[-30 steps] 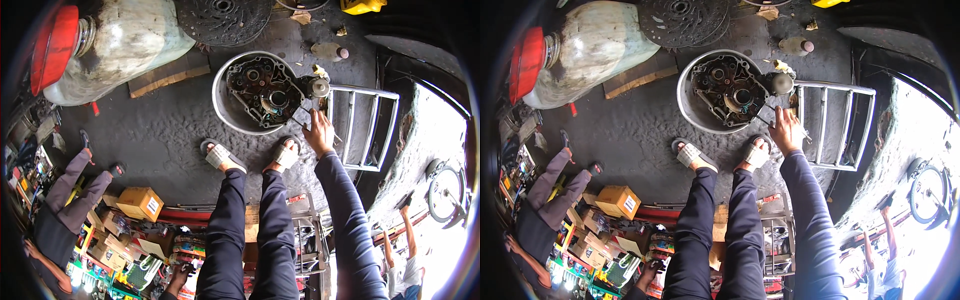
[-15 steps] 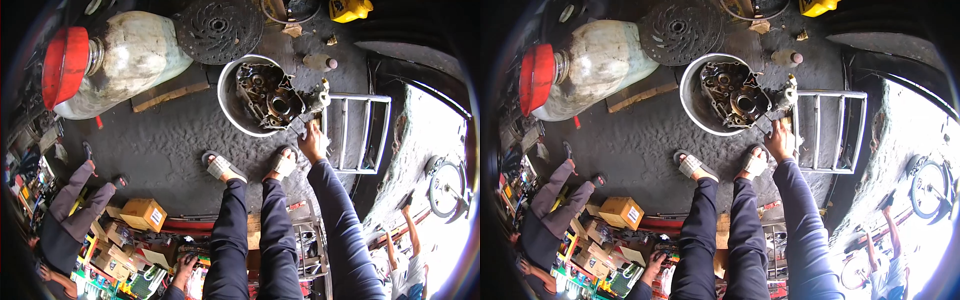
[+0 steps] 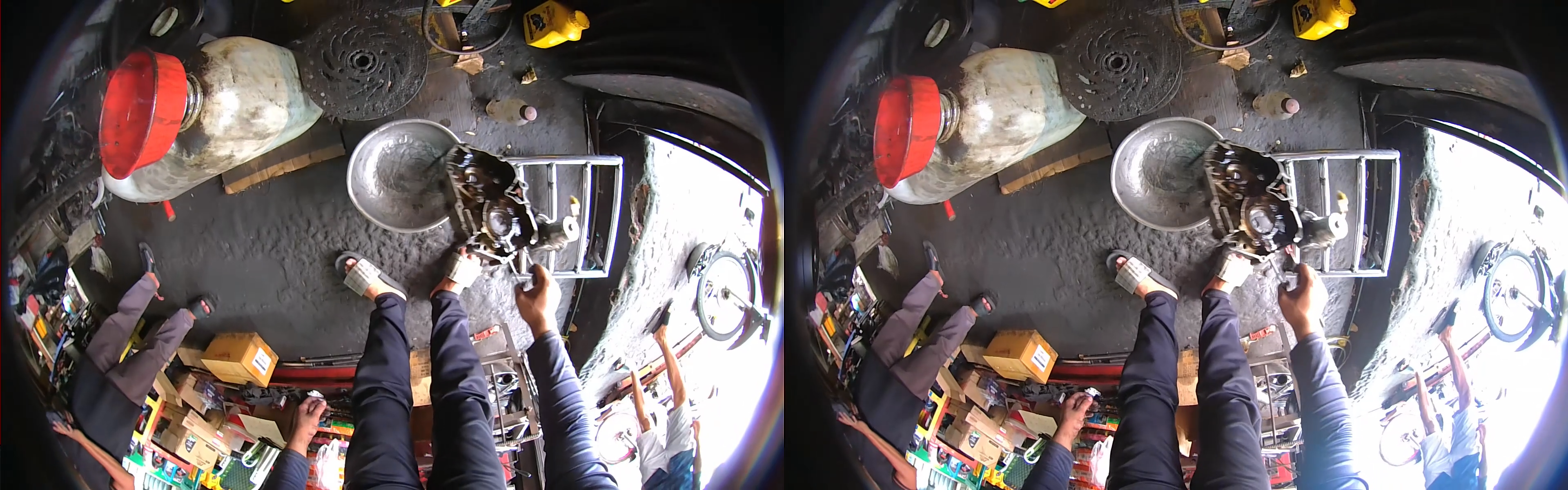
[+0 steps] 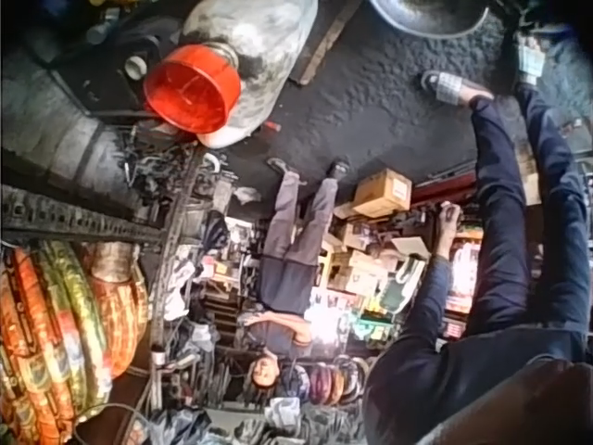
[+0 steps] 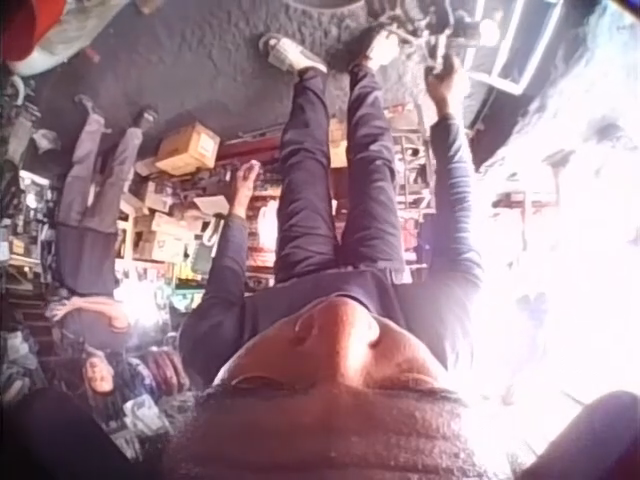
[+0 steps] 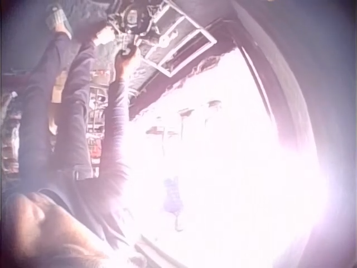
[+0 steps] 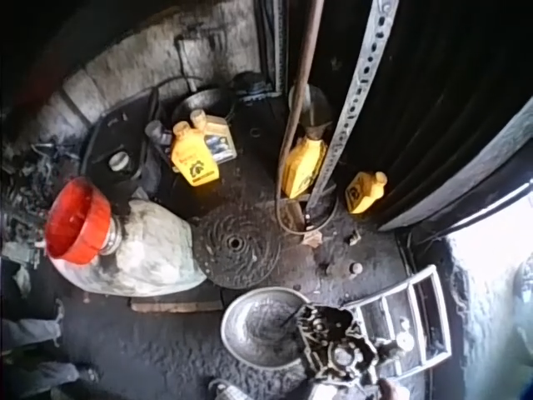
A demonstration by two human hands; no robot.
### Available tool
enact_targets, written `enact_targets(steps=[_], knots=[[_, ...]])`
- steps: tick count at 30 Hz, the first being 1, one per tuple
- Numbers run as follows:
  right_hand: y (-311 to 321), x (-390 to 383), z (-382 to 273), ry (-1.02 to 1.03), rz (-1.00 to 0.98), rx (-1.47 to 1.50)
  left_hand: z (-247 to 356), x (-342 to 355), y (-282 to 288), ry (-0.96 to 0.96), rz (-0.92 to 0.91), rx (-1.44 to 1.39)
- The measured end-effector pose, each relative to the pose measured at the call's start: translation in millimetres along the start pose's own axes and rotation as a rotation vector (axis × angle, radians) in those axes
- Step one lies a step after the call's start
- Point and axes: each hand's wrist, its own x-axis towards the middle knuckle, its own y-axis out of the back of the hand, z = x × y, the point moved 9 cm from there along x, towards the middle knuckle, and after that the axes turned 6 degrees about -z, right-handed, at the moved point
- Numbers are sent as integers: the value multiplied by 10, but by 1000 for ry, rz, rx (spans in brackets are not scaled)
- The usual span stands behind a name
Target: Clean and inspect a motorcycle engine crankcase using a wire brush and a screwdriver.
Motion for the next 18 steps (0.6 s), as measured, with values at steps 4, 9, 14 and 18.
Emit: enact_targets(steps=[4,9,14,18], knots=[[170,207,417,-26,64,-215,-297,-33,168,-102,-3,129],[305,639,663,-15,39,-393,-752,-77,105,169,-16,55],[333,983,536,223,131,-446,-835,-99,273,13,15,267],[444,1245,823,264,132,-542,-1053,42,175,100,27,246]])
